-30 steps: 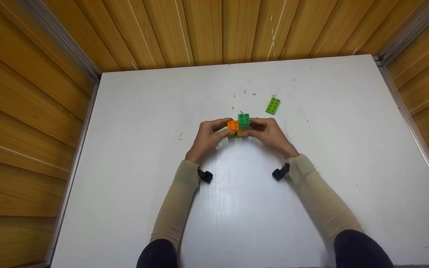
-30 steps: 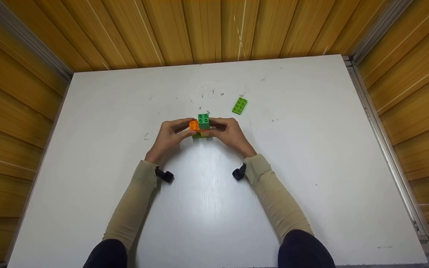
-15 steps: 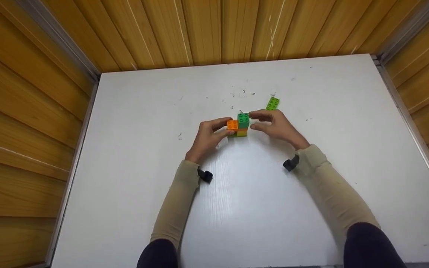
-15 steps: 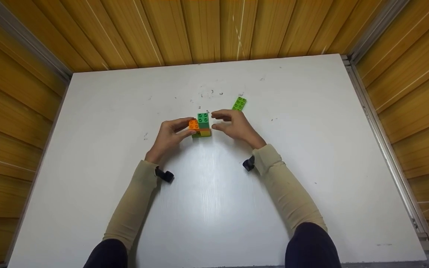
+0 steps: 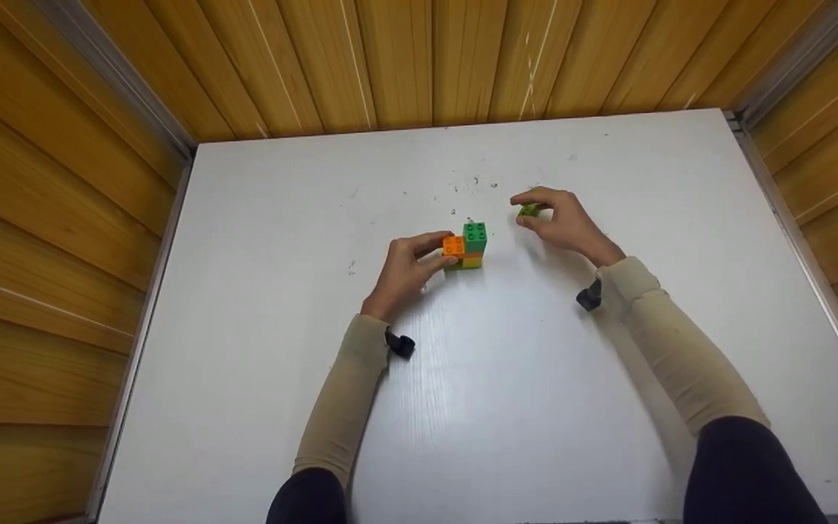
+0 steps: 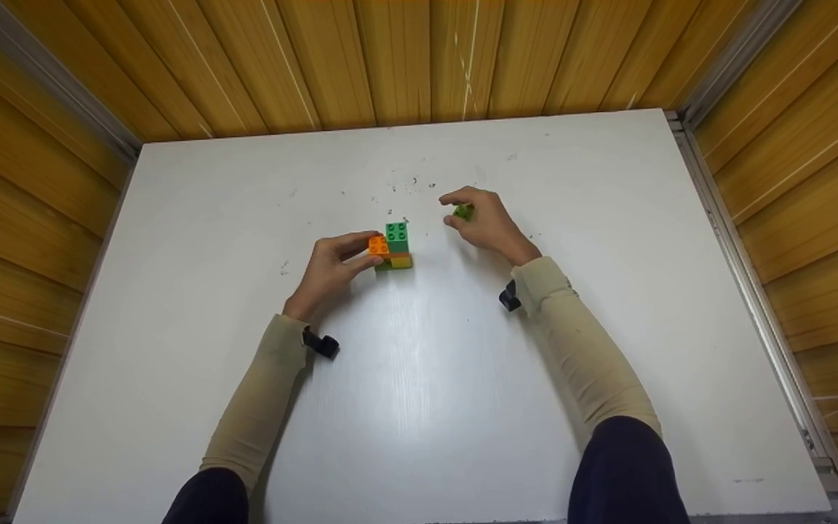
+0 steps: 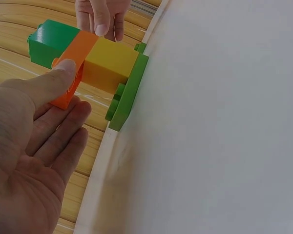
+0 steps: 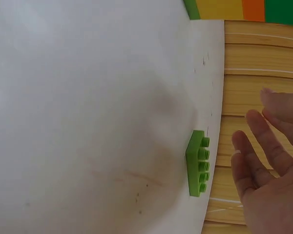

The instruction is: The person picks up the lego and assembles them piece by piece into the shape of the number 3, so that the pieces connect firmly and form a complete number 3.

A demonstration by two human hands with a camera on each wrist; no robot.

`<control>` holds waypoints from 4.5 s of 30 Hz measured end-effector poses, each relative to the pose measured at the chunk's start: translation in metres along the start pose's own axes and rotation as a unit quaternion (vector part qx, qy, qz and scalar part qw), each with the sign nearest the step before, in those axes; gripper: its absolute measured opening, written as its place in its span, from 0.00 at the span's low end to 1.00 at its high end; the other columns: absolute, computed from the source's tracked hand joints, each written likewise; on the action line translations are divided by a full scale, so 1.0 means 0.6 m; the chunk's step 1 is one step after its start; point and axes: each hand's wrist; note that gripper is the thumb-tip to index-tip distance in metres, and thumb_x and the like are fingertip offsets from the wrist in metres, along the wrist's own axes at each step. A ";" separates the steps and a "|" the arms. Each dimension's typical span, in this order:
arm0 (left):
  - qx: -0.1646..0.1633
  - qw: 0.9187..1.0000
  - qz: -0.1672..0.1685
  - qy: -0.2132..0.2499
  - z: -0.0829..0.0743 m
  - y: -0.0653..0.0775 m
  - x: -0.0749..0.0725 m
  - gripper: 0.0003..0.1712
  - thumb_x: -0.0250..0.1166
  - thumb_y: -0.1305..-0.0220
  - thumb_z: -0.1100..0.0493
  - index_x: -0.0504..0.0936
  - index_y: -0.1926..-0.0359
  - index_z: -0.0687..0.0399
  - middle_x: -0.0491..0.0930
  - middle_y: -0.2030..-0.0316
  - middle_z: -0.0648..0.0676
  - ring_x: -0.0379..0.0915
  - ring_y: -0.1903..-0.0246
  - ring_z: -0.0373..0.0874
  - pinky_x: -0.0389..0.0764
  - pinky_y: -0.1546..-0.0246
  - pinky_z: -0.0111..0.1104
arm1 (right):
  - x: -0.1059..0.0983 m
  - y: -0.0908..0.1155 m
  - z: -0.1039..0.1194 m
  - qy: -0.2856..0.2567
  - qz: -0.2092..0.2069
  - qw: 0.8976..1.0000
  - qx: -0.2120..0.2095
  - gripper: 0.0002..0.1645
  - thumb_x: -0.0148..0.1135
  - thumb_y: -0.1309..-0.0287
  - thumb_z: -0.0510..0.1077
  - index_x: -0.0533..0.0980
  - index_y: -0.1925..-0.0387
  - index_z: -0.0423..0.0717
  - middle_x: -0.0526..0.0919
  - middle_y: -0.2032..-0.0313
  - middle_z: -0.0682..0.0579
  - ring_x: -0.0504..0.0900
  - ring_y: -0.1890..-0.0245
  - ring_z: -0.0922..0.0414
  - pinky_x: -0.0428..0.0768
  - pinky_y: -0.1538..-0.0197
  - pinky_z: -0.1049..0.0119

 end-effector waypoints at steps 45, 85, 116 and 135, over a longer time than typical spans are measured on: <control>-0.009 1.000 -0.004 0.000 0.001 0.000 0.002 0.26 0.75 0.31 0.56 0.85 0.34 0.47 0.85 0.37 0.47 0.81 0.36 0.40 0.79 0.31 0.35 | -0.033 -0.039 -0.074 0.017 -0.006 0.996 0.092 0.29 0.68 0.33 0.31 0.78 0.32 0.42 0.79 0.36 0.40 0.75 0.34 0.43 0.71 0.25 0.44; -0.012 1.000 -0.005 0.028 0.009 0.000 0.007 0.29 0.77 0.33 0.54 0.84 0.32 0.47 0.83 0.35 0.48 0.78 0.32 0.44 0.77 0.29 0.36 | -0.031 -0.043 -0.070 0.043 0.001 0.997 0.069 0.24 0.71 0.31 0.36 0.80 0.35 0.38 0.78 0.40 0.40 0.75 0.36 0.42 0.73 0.28 0.44; -0.012 0.999 -0.009 0.029 0.003 0.000 0.010 0.27 0.75 0.31 0.58 0.83 0.32 0.52 0.84 0.35 0.49 0.80 0.34 0.43 0.78 0.30 0.33 | -0.044 -0.031 0.039 0.041 -0.025 0.999 0.019 0.22 0.72 0.31 0.38 0.83 0.37 0.42 0.78 0.45 0.42 0.77 0.41 0.45 0.73 0.28 0.40; -0.012 1.000 -0.007 0.027 0.000 -0.002 0.008 0.28 0.74 0.31 0.57 0.83 0.31 0.52 0.84 0.34 0.50 0.79 0.32 0.45 0.78 0.31 0.35 | -0.023 -0.019 0.113 0.022 -0.005 0.998 -0.054 0.22 0.73 0.32 0.38 0.84 0.38 0.44 0.77 0.49 0.44 0.79 0.42 0.48 0.75 0.30 0.45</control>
Point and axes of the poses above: each hand's wrist, its own y-axis away from the middle knuckle, its own x-axis out of the palm, z = x × y
